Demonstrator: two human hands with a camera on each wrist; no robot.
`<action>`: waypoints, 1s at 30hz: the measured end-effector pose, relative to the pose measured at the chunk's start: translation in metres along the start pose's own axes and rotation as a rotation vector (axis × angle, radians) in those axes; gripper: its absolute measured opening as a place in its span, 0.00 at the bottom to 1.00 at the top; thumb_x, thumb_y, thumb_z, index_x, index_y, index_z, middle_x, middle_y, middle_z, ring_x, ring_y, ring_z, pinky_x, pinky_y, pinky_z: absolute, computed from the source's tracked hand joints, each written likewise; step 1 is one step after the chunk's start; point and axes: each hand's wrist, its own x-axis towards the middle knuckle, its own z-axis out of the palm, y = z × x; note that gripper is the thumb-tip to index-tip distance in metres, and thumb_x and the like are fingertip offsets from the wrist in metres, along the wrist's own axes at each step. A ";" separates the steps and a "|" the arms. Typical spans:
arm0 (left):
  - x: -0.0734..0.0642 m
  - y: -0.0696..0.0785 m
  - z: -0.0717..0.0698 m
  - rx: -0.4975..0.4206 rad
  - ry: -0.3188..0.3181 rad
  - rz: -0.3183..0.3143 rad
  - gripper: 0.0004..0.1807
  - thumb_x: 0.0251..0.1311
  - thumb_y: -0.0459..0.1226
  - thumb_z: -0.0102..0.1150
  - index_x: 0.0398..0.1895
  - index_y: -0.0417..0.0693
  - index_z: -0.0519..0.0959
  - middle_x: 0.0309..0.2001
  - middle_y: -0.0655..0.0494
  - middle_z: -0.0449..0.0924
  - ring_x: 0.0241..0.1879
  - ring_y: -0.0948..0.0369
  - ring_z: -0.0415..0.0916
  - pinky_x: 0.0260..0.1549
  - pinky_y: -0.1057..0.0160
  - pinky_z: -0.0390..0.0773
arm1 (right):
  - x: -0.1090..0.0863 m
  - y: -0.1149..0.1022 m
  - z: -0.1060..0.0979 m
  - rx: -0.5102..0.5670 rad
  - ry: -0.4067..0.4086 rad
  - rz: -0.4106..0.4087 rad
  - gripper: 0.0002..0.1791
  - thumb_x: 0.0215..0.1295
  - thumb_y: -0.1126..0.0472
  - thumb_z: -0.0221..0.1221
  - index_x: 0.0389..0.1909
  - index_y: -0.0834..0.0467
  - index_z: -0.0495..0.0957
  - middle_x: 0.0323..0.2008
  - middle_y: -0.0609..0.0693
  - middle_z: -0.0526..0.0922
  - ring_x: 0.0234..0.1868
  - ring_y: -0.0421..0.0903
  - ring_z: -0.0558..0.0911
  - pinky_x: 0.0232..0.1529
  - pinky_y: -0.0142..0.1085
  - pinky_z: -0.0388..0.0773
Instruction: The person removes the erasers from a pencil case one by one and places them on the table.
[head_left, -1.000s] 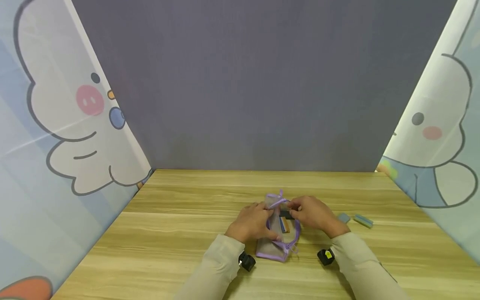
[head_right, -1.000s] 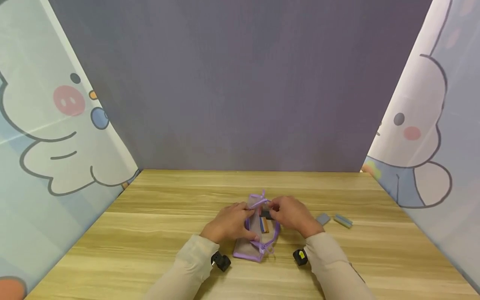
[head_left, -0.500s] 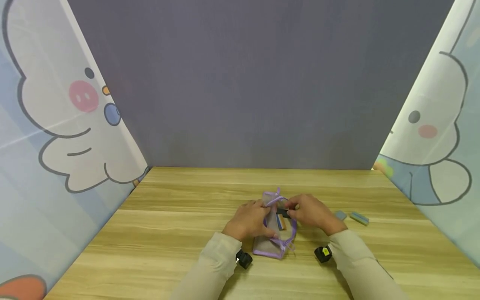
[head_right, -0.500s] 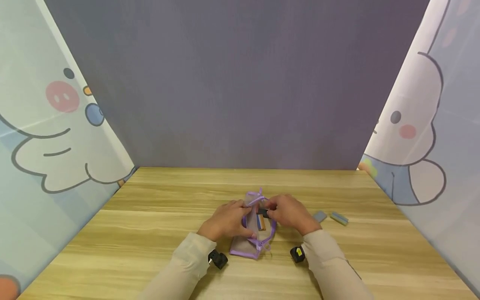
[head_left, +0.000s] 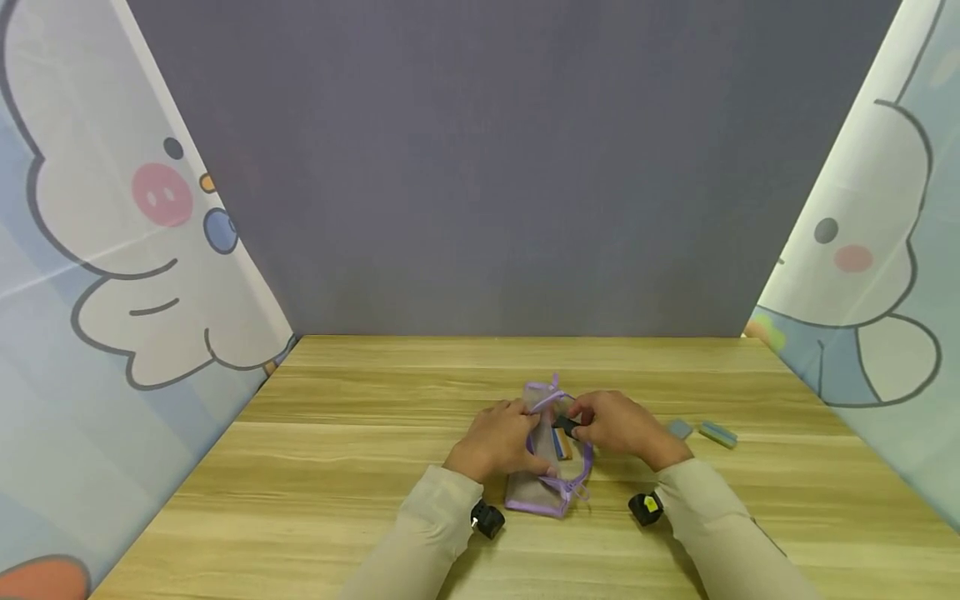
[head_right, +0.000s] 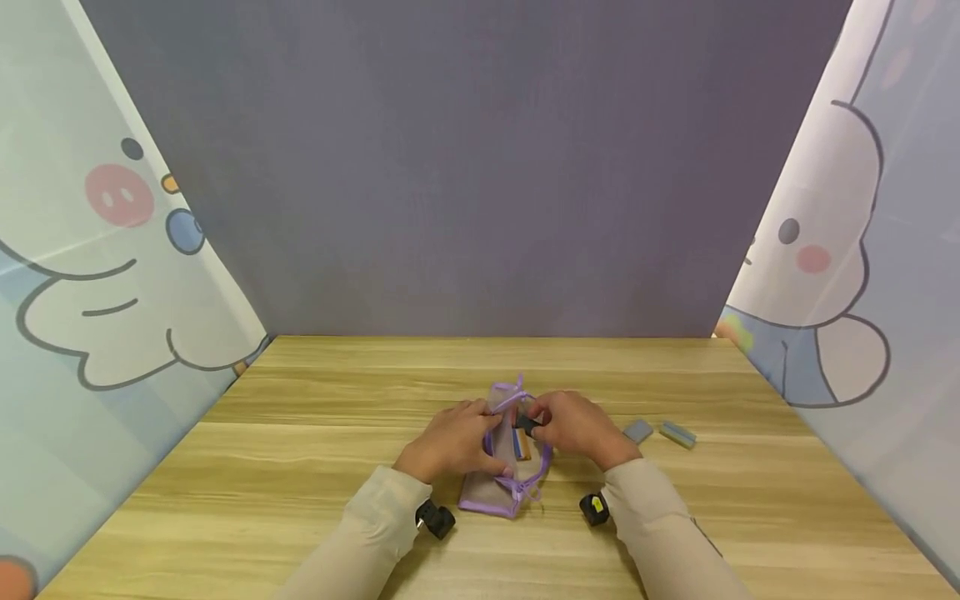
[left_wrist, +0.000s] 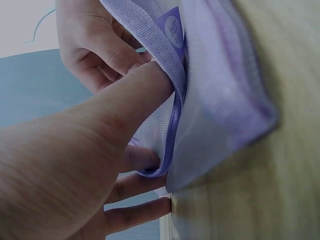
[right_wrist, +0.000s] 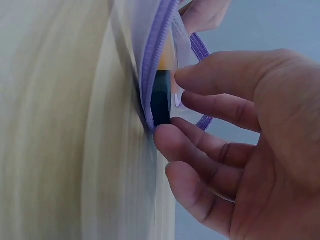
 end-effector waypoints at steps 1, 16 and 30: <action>-0.001 0.000 0.000 0.000 0.002 0.000 0.48 0.48 0.70 0.66 0.68 0.52 0.76 0.64 0.54 0.73 0.63 0.53 0.71 0.58 0.53 0.74 | 0.000 -0.001 0.001 0.004 -0.005 0.004 0.12 0.59 0.63 0.68 0.44 0.59 0.84 0.29 0.43 0.82 0.29 0.38 0.78 0.32 0.38 0.78; 0.000 -0.003 0.001 -0.031 -0.011 -0.007 0.49 0.48 0.70 0.66 0.71 0.53 0.73 0.66 0.53 0.71 0.65 0.52 0.69 0.60 0.50 0.72 | 0.000 0.002 0.002 0.007 -0.030 0.019 0.17 0.53 0.64 0.70 0.45 0.61 0.83 0.28 0.44 0.81 0.28 0.40 0.77 0.31 0.38 0.77; 0.001 -0.003 0.000 0.003 -0.011 0.005 0.48 0.49 0.70 0.65 0.69 0.54 0.75 0.63 0.55 0.73 0.62 0.53 0.71 0.58 0.52 0.73 | -0.002 0.001 0.003 -0.028 -0.020 -0.005 0.18 0.54 0.63 0.70 0.47 0.61 0.83 0.28 0.43 0.79 0.26 0.39 0.75 0.30 0.38 0.75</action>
